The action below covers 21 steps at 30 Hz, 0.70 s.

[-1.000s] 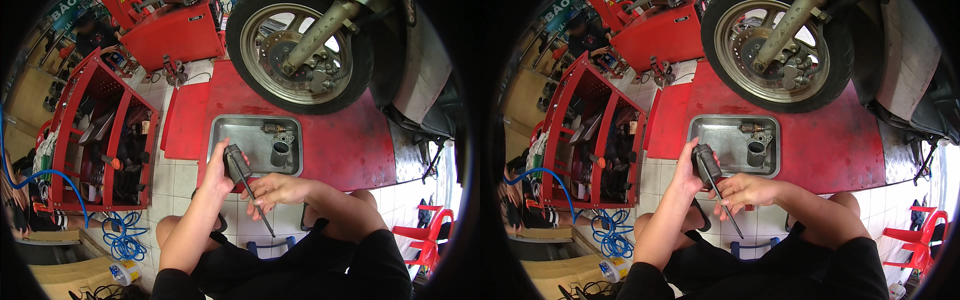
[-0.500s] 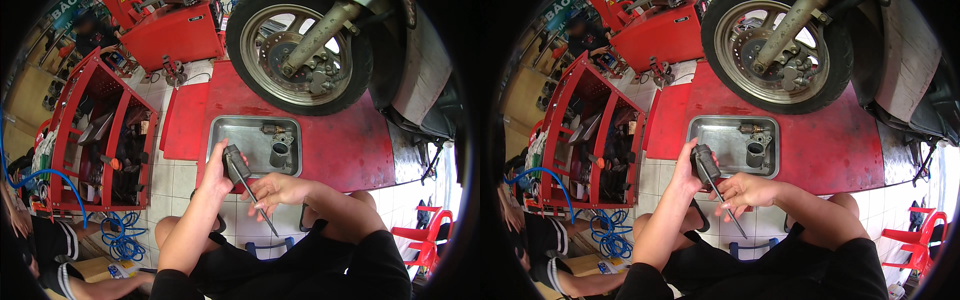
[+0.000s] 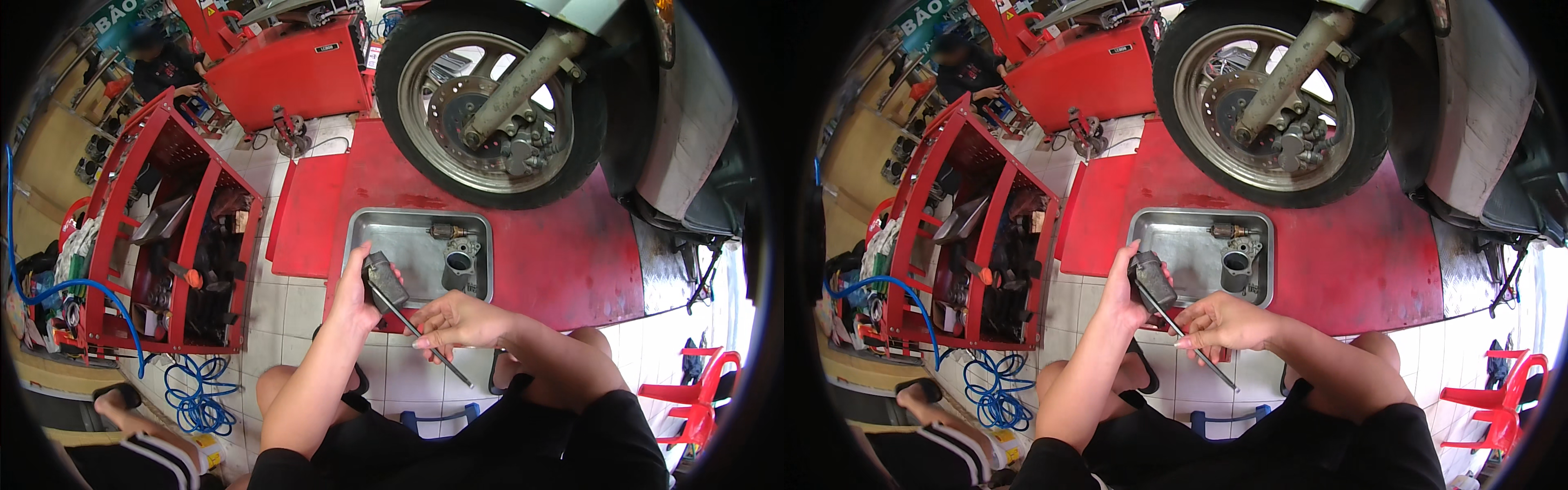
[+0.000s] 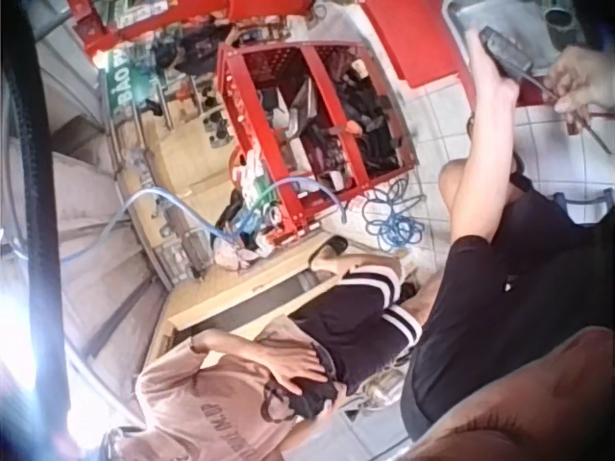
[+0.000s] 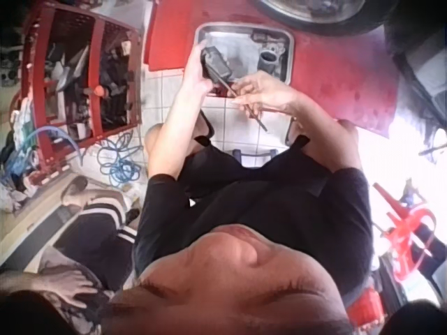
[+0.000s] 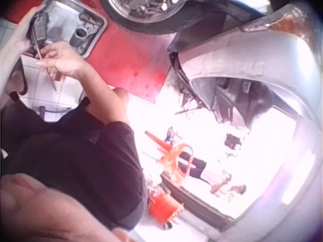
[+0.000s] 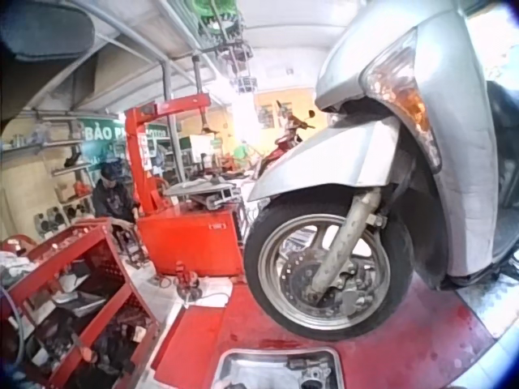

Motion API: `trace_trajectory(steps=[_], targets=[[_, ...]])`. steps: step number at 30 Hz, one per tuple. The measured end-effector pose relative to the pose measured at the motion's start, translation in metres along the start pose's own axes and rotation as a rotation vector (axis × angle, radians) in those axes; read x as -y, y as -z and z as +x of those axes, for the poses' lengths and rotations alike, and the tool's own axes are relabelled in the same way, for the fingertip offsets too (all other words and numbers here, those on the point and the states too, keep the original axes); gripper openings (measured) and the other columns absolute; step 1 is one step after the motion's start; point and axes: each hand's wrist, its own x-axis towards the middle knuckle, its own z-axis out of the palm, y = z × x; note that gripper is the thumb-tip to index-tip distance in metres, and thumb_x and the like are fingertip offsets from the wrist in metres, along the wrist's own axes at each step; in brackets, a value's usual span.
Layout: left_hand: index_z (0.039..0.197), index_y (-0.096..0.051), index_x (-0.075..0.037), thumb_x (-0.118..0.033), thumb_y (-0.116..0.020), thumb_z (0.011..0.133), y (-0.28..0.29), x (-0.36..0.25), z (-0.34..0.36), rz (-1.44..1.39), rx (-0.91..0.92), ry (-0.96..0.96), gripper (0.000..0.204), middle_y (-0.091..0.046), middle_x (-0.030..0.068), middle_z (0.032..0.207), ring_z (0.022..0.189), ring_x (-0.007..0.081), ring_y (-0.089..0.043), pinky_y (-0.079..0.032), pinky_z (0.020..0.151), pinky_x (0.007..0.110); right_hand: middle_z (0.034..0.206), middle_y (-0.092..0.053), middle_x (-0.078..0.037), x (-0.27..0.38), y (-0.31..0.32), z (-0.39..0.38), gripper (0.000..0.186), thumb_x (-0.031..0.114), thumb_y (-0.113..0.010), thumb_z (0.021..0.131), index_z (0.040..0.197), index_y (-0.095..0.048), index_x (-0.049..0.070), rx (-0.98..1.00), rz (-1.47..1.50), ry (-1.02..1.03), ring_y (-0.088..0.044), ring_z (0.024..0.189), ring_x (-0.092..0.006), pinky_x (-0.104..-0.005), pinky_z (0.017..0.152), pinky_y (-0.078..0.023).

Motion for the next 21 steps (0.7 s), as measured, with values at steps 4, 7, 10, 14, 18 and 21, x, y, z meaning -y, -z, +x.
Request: trace_trajectory(steps=[4,7,10,14,18,21], targets=[[0.090,-0.059,-0.005,-0.044,-0.069,0.090,-0.001,-0.003,-0.002,0.007,0.006,-0.030,0.040,-0.063,0.0116,0.077,0.072,0.0247,-0.065,-0.057,0.069,0.040,0.085,-0.070,-0.010,0.009,0.000,-0.003,0.036,0.014,-0.068,0.096,0.126,-0.061,-0.005,-0.004,0.010,-0.006,-0.069,0.075,-0.0157,-0.0258,0.064,-0.052],[0.091,-0.060,-0.005,-0.045,-0.069,0.090,0.001,-0.002,-0.001,0.015,0.006,-0.044,0.041,-0.063,0.0114,0.077,0.073,0.0247,-0.065,-0.057,0.069,0.040,0.087,-0.071,-0.011,0.007,-0.002,-0.004,0.035,0.014,-0.066,0.098,0.127,-0.061,-0.005,0.012,0.033,0.012,-0.069,0.079,-0.0156,-0.0263,0.066,-0.052],[0.091,-0.060,-0.005,-0.045,-0.069,0.090,0.000,0.000,-0.002,0.020,0.004,-0.042,0.041,-0.064,0.0109,0.077,0.072,0.0244,-0.065,-0.057,0.070,0.040,0.088,-0.071,-0.011,0.007,-0.001,-0.003,0.035,0.014,-0.065,0.098,0.128,-0.061,-0.004,0.012,-0.006,0.026,-0.069,0.079,-0.0152,-0.0262,0.066,-0.052],[0.089,-0.060,-0.006,-0.046,-0.069,0.089,-0.003,0.001,-0.003,0.031,-0.011,-0.039,0.041,-0.064,0.0104,0.077,0.072,0.0239,-0.065,-0.057,0.070,0.039,0.089,-0.071,-0.011,0.009,-0.001,-0.003,0.035,0.014,-0.065,0.098,0.128,-0.061,-0.003,0.010,-0.001,0.011,-0.068,0.079,-0.0145,-0.0263,0.066,-0.052],[0.089,-0.060,-0.006,-0.047,-0.069,0.089,-0.002,0.002,-0.002,0.038,0.000,-0.027,0.042,-0.064,0.0102,0.077,0.073,0.0238,-0.065,-0.057,0.070,0.039,0.090,-0.070,-0.007,0.002,0.001,0.000,0.032,0.016,-0.062,0.100,0.128,-0.061,0.000,0.025,-0.019,0.028,-0.069,0.077,-0.0128,-0.0243,0.060,-0.051],[0.091,-0.060,-0.005,-0.046,-0.071,0.088,0.001,0.003,0.001,0.030,0.019,-0.019,0.042,-0.064,0.0103,0.078,0.072,0.0240,-0.065,-0.057,0.070,0.039,0.092,-0.071,-0.007,-0.001,0.003,0.002,0.032,0.015,-0.060,0.101,0.130,-0.059,0.000,0.037,0.016,0.027,-0.070,0.076,-0.0130,-0.0234,0.059,-0.051]])
